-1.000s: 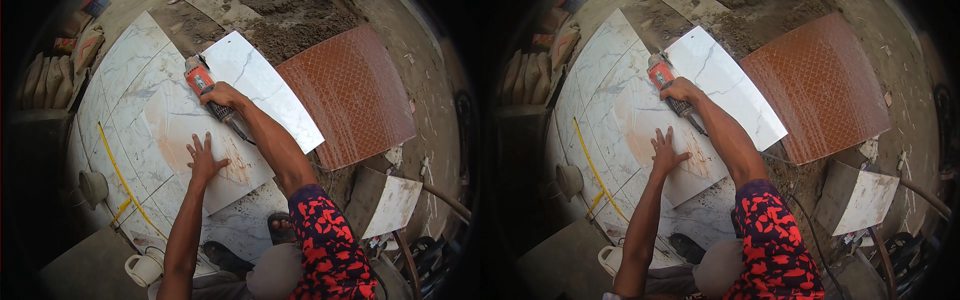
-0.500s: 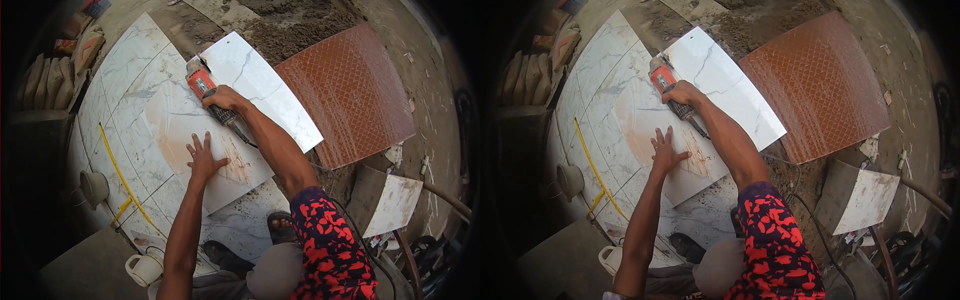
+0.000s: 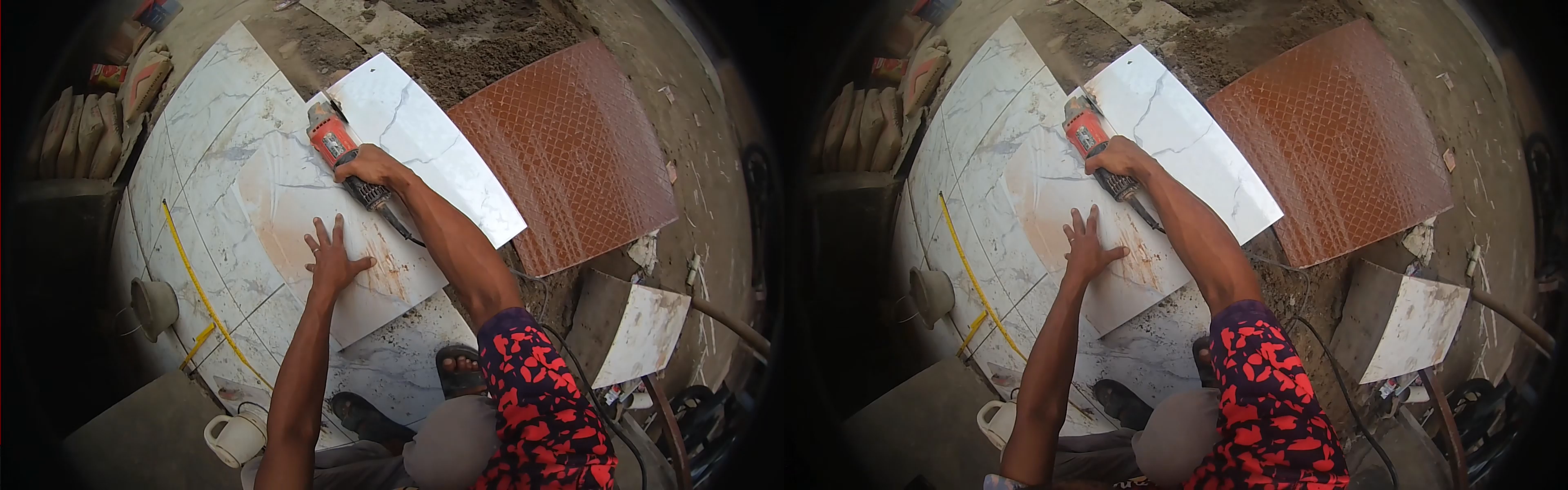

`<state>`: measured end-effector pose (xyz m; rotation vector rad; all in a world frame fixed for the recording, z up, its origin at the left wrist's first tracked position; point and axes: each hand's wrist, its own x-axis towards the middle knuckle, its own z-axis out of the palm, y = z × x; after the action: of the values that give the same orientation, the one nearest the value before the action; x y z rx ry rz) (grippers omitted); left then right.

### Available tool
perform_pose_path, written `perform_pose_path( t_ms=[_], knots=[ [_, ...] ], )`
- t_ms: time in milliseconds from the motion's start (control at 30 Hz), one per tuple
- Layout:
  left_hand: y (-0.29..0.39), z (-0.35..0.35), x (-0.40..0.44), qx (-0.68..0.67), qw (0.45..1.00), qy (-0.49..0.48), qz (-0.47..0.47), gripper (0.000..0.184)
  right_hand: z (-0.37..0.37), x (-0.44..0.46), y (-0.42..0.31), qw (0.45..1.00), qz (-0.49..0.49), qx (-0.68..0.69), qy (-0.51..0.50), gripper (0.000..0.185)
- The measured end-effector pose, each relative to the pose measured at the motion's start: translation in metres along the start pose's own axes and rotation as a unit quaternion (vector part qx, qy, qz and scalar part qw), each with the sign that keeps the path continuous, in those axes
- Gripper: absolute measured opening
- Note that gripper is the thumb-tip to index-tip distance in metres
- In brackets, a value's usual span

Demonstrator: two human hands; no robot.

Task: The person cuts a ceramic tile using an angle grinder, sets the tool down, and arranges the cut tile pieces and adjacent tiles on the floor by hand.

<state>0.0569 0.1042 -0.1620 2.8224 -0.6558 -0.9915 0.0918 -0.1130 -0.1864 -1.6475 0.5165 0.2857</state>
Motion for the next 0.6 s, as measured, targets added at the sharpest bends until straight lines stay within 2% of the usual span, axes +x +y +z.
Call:
perform_pose_path(
  t_ms=[600],
  knots=[
    [0.0008, -0.0012, -0.0003, 0.001, 1.000, -0.003, 0.000, 0.118, 0.0035, -0.0072, 0.0095, 1.000, 0.000, 0.006, -0.001, 0.063]
  ],
)
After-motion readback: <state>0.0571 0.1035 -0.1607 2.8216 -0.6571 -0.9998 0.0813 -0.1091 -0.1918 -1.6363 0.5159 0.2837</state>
